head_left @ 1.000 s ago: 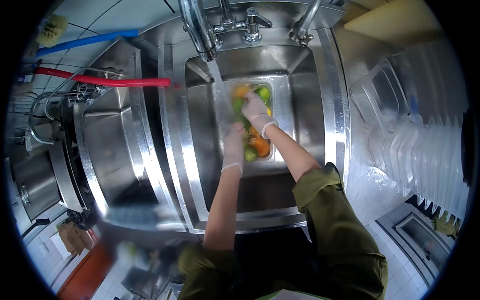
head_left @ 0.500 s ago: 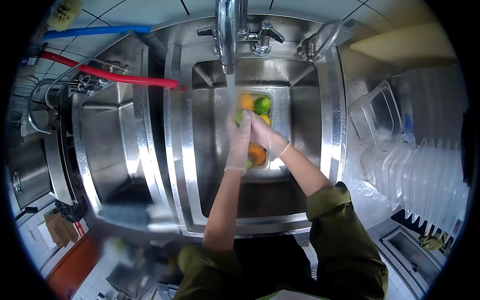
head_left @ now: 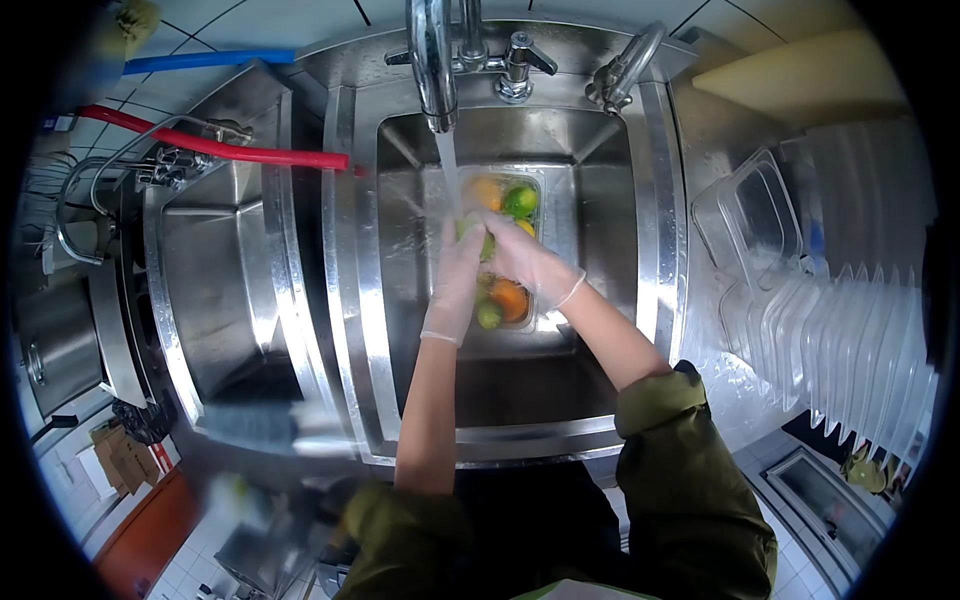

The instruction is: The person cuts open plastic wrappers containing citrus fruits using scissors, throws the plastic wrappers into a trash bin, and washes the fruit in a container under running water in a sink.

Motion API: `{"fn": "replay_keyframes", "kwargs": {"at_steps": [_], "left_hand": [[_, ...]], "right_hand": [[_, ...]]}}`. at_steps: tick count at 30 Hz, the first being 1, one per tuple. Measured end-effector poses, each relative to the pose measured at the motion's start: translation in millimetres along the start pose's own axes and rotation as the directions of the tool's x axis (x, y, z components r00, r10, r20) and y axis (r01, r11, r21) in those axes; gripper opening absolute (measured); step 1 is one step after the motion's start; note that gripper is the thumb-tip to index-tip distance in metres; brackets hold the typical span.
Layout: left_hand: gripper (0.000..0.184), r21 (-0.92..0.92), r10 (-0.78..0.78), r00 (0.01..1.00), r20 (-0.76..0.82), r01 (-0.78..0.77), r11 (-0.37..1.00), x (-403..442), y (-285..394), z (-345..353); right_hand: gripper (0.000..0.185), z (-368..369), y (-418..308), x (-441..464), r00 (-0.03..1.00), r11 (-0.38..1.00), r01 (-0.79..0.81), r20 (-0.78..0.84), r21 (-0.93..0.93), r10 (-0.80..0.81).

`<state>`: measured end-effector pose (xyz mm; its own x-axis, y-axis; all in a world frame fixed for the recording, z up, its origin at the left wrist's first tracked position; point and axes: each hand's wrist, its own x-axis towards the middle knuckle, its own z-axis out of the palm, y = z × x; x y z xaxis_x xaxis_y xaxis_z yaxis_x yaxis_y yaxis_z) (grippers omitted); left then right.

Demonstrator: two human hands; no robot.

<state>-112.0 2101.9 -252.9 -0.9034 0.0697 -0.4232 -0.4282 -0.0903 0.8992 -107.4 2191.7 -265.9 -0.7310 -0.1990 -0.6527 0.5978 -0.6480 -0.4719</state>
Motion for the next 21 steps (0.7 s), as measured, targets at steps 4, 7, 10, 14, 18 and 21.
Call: {"fn": "replay_keyframes", "kwargs": {"at_steps": [4,7,10,14,18,21], "left_hand": [[0.035,0.114,-0.155,0.98,0.126,0.141,0.983,23.8,-7.3,-26.9],[0.035,0.287,-0.217,0.964,0.157,0.166,0.943,4.8,32.5,-21.0],[0.036,0.278,-0.165,0.979,0.116,0.127,0.952,-14.6,46.5,0.2],[0.04,0.305,-0.104,0.943,0.317,0.002,0.952,37.0,-13.2,-36.3],[0.034,-0.148,-0.388,0.909,0.153,0.41,0.9,31.6,-9.8,-36.3],[0.03,-0.058,0.013,0.995,0.104,-0.007,0.998,-19.2,28.9,5.4]], "right_hand": [[0.038,5.9,1.2,-5.4,0.997,0.976,-0.074,-0.028,-0.207,0.07],[0.039,9.1,-1.2,-6.8,0.989,0.989,-0.042,-0.143,-0.139,0.022],[0.04,-1.8,1.8,5.9,0.989,0.998,-0.029,-0.148,-0.057,0.02],[0.037,14.0,1.5,-4.8,0.99,0.979,-0.043,-0.138,-0.201,0.015],[0.036,14.4,-0.3,-7.1,0.985,0.96,-0.093,-0.167,-0.264,0.049],[0.039,12.5,-5.1,-2.8,0.977,0.98,-0.017,-0.21,-0.198,-0.025]]}}
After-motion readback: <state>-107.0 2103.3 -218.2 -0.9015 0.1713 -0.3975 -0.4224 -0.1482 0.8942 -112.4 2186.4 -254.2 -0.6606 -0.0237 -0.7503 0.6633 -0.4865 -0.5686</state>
